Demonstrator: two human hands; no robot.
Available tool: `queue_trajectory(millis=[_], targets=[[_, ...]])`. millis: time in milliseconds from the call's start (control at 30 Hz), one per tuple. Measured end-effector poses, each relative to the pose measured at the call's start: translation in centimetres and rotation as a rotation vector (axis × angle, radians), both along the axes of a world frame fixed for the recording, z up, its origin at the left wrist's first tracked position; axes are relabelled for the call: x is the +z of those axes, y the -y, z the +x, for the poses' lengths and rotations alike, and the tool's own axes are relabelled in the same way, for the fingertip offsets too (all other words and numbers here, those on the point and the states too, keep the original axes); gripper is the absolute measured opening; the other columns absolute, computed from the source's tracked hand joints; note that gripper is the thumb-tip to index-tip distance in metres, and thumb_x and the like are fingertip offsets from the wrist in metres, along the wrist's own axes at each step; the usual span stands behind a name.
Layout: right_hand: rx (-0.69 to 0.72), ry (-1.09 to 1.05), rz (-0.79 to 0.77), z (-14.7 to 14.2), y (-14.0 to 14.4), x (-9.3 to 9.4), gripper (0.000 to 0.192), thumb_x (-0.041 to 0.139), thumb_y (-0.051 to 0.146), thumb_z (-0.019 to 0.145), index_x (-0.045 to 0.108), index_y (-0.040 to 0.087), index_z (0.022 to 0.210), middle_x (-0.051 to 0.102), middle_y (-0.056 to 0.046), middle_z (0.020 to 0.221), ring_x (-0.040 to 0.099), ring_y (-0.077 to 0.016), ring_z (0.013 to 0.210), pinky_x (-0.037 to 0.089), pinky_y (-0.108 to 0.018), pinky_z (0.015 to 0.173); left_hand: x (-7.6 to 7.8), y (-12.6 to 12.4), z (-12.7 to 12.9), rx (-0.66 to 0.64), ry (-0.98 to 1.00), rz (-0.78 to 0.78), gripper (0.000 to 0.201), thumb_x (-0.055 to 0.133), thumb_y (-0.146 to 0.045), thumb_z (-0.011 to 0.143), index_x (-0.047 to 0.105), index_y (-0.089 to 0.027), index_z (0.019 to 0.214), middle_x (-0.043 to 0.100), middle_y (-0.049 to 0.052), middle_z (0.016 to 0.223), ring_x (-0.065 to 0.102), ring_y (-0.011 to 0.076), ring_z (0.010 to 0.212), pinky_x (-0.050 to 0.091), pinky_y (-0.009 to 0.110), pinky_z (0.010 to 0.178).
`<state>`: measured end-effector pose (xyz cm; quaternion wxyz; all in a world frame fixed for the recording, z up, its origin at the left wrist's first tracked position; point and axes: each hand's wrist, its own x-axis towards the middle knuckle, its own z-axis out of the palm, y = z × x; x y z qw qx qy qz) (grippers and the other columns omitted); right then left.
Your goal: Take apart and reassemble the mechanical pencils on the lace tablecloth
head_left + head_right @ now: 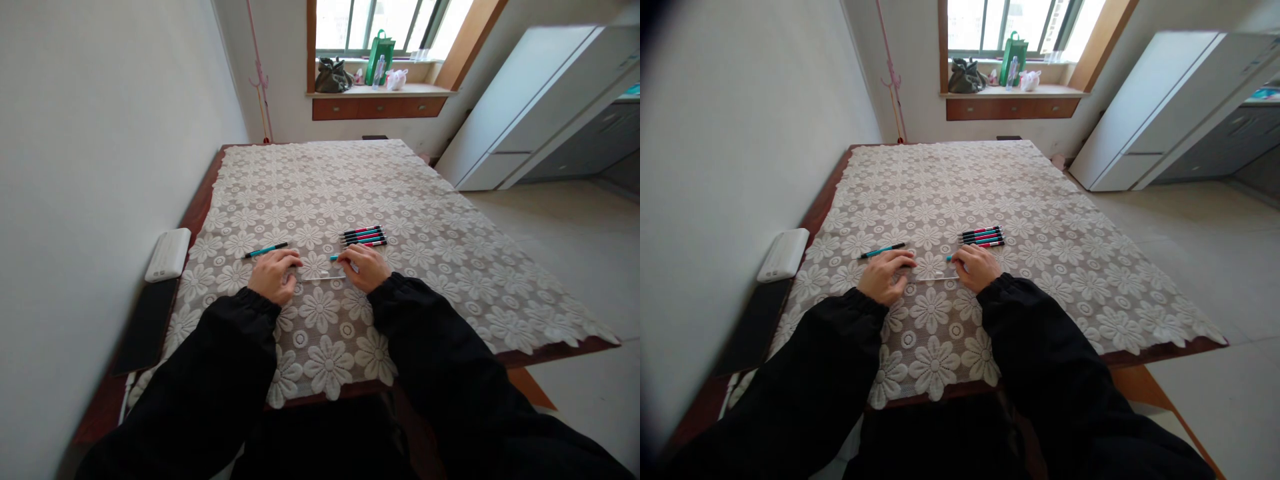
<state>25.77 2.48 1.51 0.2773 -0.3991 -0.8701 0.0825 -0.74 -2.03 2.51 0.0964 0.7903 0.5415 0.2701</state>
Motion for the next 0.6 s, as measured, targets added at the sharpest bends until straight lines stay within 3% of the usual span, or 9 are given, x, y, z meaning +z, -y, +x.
queue_trajectory(millis=[200, 333, 467, 600], targets=[[-0.052, -0.036, -0.002, 0.1, -0.1, -0.1, 0.014, 0.055, 0.014, 0.09, 0.067, 0.021, 0.089, 0.068, -0.004, 0.088, 0.062, -0.0218, 0.088, 0.047, -0.034, 0.083, 0.0, -0.9, -0.7, 0.138, 0.102, 0.052, 0.016, 0.054, -0.026, 0.091, 0.07, -0.022, 0.09, 0.073, 0.005, 0.107, 0.063, 0.0236, 0.106, 0.048, 0.041, 0.1], [-0.028, -0.026, -0.024, 0.0, -0.1, -0.4, 0.014, 0.057, 0.013, 0.088, 0.068, 0.022, 0.089, 0.069, -0.004, 0.09, 0.062, -0.021, 0.087, 0.047, -0.032, 0.081, -0.7, -0.9, -0.7, 0.122, 0.067, 0.016, 0.017, 0.053, -0.018, 0.087, 0.069, -0.022, 0.092, 0.072, 0.004, 0.11, 0.062, 0.0247, 0.109, 0.047, 0.042, 0.1], [-0.007, -0.012, -0.056, -0.1, -0.1, -0.6, 0.014, 0.057, 0.013, 0.087, 0.068, 0.022, 0.09, 0.07, -0.003, 0.09, 0.063, -0.0202, 0.085, 0.047, -0.031, 0.078, -1.1, -0.7, -0.5, 0.13, 0.042, 0.003, 0.034, 0.049, -0.006, 0.078, 0.068, -0.023, 0.101, 0.071, 0.003, 0.114, 0.06, 0.0256, 0.112, 0.046, 0.042, 0.101], [0.03, -0.063, -0.055, -0.1, 0.0, -0.6, 0.013, 0.056, 0.014, 0.088, 0.067, 0.021, 0.091, 0.069, -0.004, 0.088, 0.062, -0.0199, 0.082, 0.047, -0.032, 0.076, -1.4, -0.7, -0.3, 0.132, 0.035, 0.006, 0.04, 0.048, -0.005, 0.077, 0.065, -0.021, 0.109, 0.071, 0.005, 0.113, 0.06, 0.0269, 0.113, 0.044, 0.042, 0.1]])
